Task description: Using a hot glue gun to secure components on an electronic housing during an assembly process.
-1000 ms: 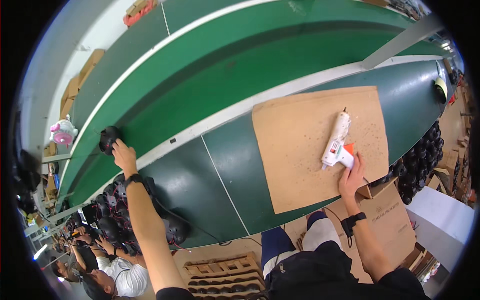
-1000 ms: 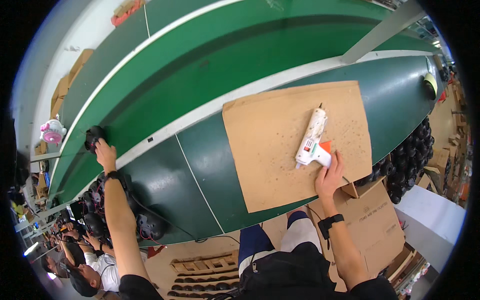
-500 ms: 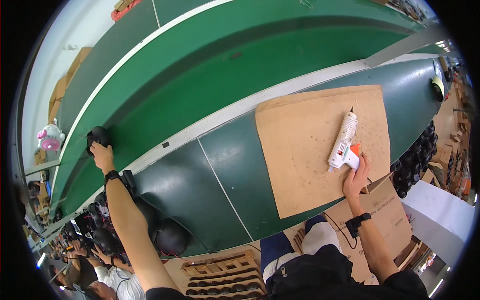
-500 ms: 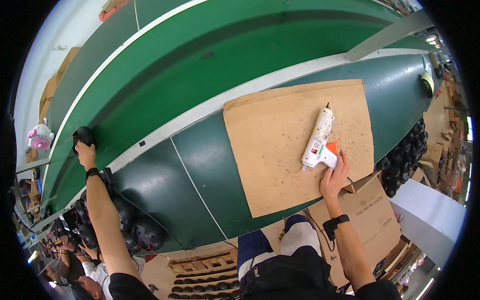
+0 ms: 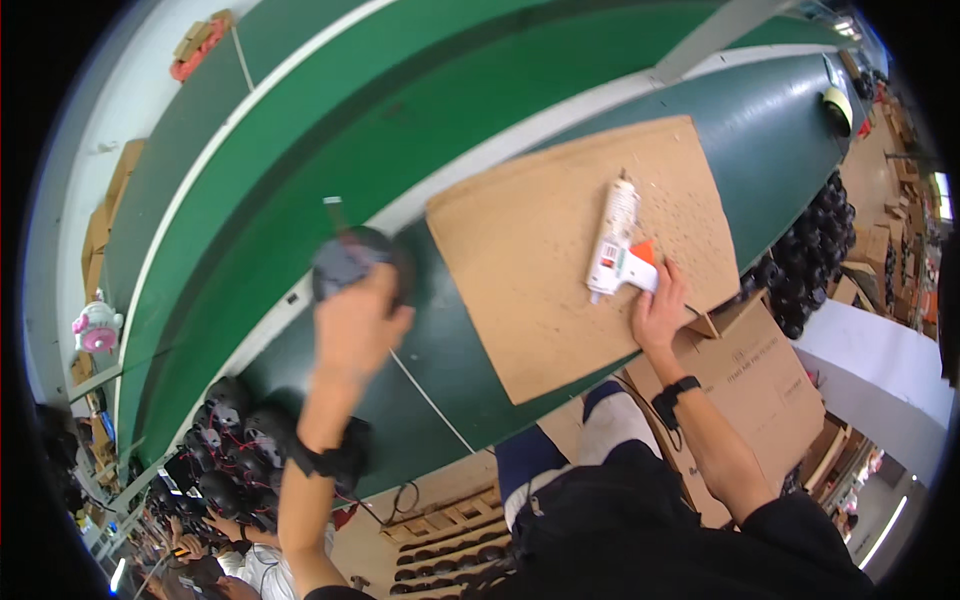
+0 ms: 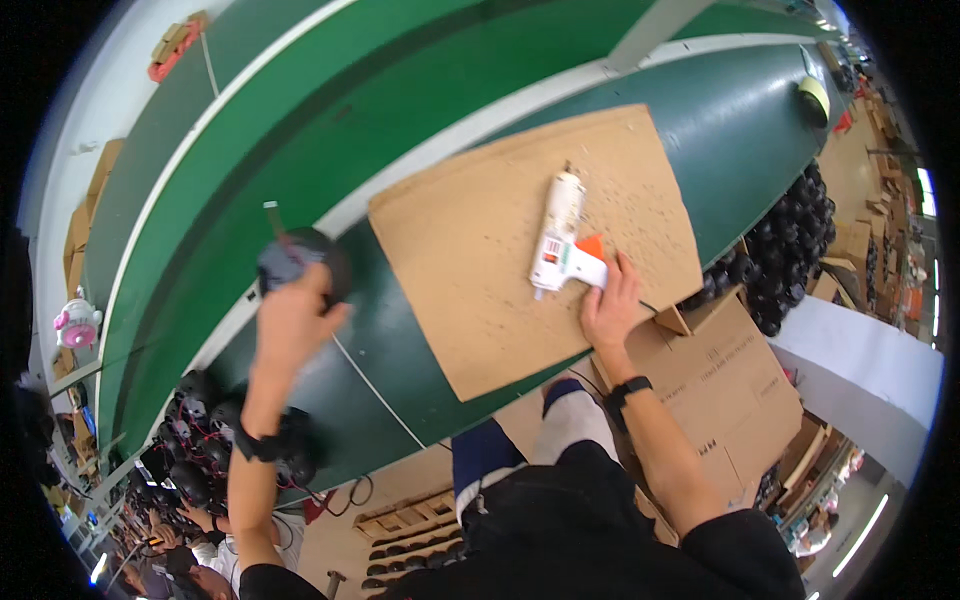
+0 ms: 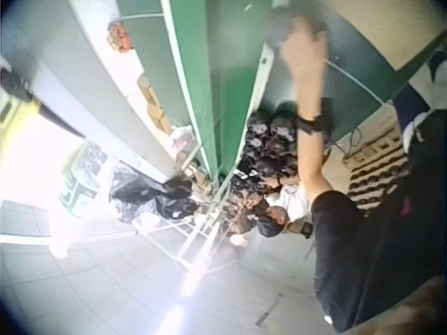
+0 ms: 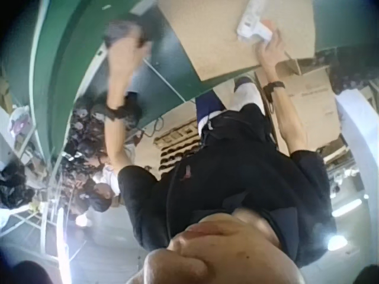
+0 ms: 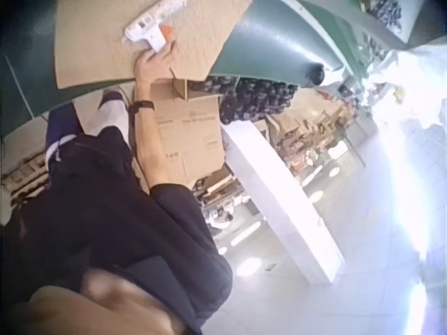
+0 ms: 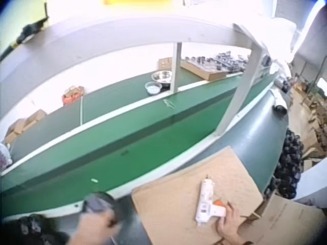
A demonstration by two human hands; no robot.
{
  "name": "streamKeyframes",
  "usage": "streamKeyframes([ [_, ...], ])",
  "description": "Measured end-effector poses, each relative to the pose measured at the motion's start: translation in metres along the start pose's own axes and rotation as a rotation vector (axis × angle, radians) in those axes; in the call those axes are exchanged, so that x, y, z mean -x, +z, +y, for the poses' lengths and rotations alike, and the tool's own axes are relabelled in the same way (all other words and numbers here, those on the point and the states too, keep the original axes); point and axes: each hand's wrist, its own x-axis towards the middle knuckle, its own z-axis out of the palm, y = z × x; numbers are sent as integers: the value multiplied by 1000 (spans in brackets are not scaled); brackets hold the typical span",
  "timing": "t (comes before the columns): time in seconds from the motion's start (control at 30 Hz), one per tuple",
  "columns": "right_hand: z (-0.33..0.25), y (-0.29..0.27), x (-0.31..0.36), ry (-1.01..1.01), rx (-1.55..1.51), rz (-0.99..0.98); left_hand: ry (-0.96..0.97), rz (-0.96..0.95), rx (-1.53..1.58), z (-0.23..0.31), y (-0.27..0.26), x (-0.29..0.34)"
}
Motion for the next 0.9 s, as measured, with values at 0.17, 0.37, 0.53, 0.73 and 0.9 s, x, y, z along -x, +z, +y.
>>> streamKeyframes([
  [0.17,2,2,0,42,-33,-1,223,-347,46,171,80,15],
  [0.37,9,5,3,20,-78,31,165,-167,184,196,85,47],
  [0.53,7,5,3,44,-120,51,279,-285,167,167,50,45],
  [0.73,1,-15,-5,14,-95,-14,349,-404,160,156,8,-21],
  [0.9,-13,-29,-27,-98,54,-218,223,-488,77,163,16,-39],
])
